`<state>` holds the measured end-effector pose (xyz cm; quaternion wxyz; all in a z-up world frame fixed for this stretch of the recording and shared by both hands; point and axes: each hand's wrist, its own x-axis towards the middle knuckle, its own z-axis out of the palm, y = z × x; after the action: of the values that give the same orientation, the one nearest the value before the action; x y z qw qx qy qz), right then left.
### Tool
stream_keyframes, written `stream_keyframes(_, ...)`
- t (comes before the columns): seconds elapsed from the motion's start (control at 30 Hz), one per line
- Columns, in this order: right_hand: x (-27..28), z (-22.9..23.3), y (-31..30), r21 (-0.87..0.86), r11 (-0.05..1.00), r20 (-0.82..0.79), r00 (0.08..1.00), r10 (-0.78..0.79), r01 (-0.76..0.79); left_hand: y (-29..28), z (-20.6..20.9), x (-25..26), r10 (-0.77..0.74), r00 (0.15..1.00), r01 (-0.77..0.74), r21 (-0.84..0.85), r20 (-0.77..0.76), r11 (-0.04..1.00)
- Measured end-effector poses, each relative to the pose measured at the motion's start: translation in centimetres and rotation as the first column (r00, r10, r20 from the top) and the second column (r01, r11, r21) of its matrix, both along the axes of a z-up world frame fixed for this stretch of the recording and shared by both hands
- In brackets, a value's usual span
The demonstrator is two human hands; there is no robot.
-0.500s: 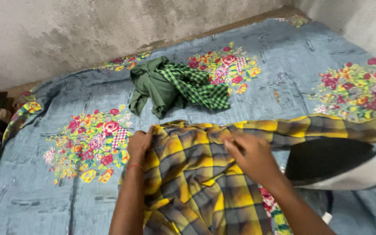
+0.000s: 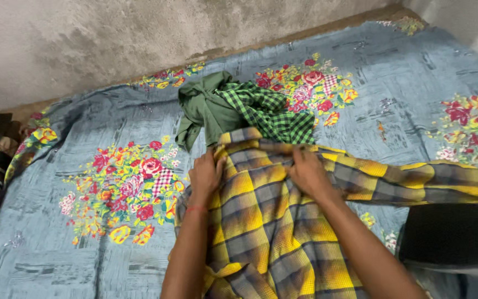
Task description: The person irons a yellow and black plaid shirt laid out on a bed. They smooth the fabric with their hands, use a white electric iron to press the back and sleeves, then flip the shirt to iron the front and collar.
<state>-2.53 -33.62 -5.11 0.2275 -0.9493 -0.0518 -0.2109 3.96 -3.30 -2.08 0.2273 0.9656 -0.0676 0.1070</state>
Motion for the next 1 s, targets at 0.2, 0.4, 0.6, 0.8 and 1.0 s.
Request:
stream_keyframes(0.2, -4.7, -2.1, 1.4, -0.225, 0.974, 0.071, 0.997, 0.013, 0.004, 5.9, -0.7, -7.2, -0.084, 0.993, 0.088, 0.052, -0.078, 0.995)
stream_keyframes(0.4, -12.2, 4.0, 7.5, -0.041, 0.994, -0.288, 0.954, 0.084, -0.099, 14.7, -1.1, -17.4, 0.088, 0.990, -0.107, -0.183, -0.108, 0.977)
stream_keyframes(0.6, -22.7, 7.4, 14.2, 0.153, 0.931, -0.579, 0.734, 0.356, -0.331, 13.6, -0.3, -30.9, 0.132, 0.979, -0.070, -0.357, 0.154, 0.931)
stream_keyframes(0.8, -25.4, 7.9, 14.5, 0.384, 0.822, -0.657, 0.501, 0.563, -0.421, 9.6, 3.4, -40.9, 0.076, 0.987, 0.005, -0.510, 0.139, 0.860)
stream_keyframes(1.0, -28.2, 12.8, 18.0, 0.961, 0.054, -0.195, 0.529, 0.826, 0.271, 8.7, 5.7, -45.4, 0.076, 0.994, 0.019, -0.803, 0.080, 0.596)
